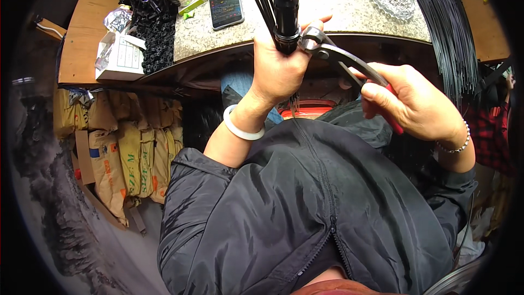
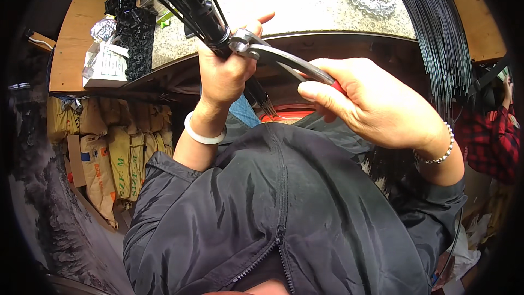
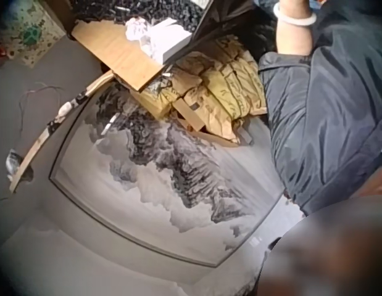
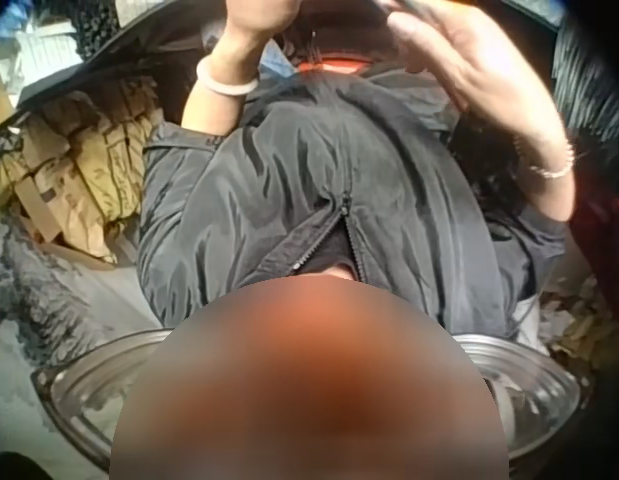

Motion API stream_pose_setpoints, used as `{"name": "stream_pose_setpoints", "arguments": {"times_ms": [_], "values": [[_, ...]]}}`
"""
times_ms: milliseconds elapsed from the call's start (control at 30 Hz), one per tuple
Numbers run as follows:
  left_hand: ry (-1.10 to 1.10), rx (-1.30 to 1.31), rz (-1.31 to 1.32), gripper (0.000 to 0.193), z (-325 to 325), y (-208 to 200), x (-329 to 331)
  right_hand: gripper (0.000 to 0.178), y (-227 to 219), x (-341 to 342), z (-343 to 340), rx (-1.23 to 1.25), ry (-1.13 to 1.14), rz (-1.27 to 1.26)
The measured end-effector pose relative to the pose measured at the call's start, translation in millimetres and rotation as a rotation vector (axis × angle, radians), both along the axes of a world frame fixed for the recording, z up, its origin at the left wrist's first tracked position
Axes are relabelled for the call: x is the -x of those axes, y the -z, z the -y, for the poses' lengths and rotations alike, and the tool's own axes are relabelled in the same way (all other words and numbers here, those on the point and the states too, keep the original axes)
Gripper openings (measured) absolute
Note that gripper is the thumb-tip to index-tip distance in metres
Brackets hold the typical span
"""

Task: The recorder is assembling electrical wire harnesses by grouping wires, inserting them into connectors, and using pliers to secure the components.

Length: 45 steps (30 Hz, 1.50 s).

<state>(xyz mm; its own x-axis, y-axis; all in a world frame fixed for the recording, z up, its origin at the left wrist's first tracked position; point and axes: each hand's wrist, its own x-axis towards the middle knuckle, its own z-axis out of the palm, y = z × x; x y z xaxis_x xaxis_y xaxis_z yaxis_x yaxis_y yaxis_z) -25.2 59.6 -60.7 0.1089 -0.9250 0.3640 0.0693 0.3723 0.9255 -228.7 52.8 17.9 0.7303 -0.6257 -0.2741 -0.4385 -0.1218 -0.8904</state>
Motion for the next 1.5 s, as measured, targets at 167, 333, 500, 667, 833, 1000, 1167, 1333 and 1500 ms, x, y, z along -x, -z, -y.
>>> {"name": "stream_pose_setpoints", "arguments": {"times_ms": [167, 333, 500, 667, 833, 1000, 1167, 1333, 1500], "values": [[-0.042, 0.05, 0.064, 0.01, 1.5, 3.2, -0.5, 0.029, -9.5, 0.8, 5.0, -0.14, 0.016, -0.149], [-0.065, 0.065, 0.109, 0.013, 5.1, -2.3, -1.5, 0.027, 8.1, -3.3, 4.8, -0.097, 0.022, -0.081], [-0.035, -0.075, -0.115, 0.014, 1.1, -10.1, 4.9, 0.023, 23.7, -13.4, -1.0, -0.022, 0.051, 0.108], [-0.04, -0.049, -0.08, 0.016, 1.2, -9.6, 2.8, 0.023, 15.2, -9.1, 1.7, -0.027, 0.068, -0.031], [-0.032, 0.11, 0.116, 0.022, 2.9, -6.7, -2.3, 0.025, 7.7, -7.0, 0.5, 0.319, 0.042, -0.058], [-0.011, 0.101, 0.236, 0.033, 3.1, -6.9, -10.1, 0.026, 9.0, -3.2, 2.7, 0.344, 0.004, -0.087], [0.121, 0.035, -0.02, 0.027, 6.1, -13.7, -36.2, 0.033, 43.5, -1.9, 22.2, 0.309, 0.113, 0.071], [0.193, 0.11, -0.416, 0.025, 4.4, -27.7, -60.6, 0.04, 119.0, -17.3, 69.0, 1.005, 0.234, -0.28], [0.097, 0.091, -0.392, 0.024, -2.3, -26.7, -63.1, 0.047, 147.6, -27.3, 94.9, 1.198, 0.284, -0.626]]}}
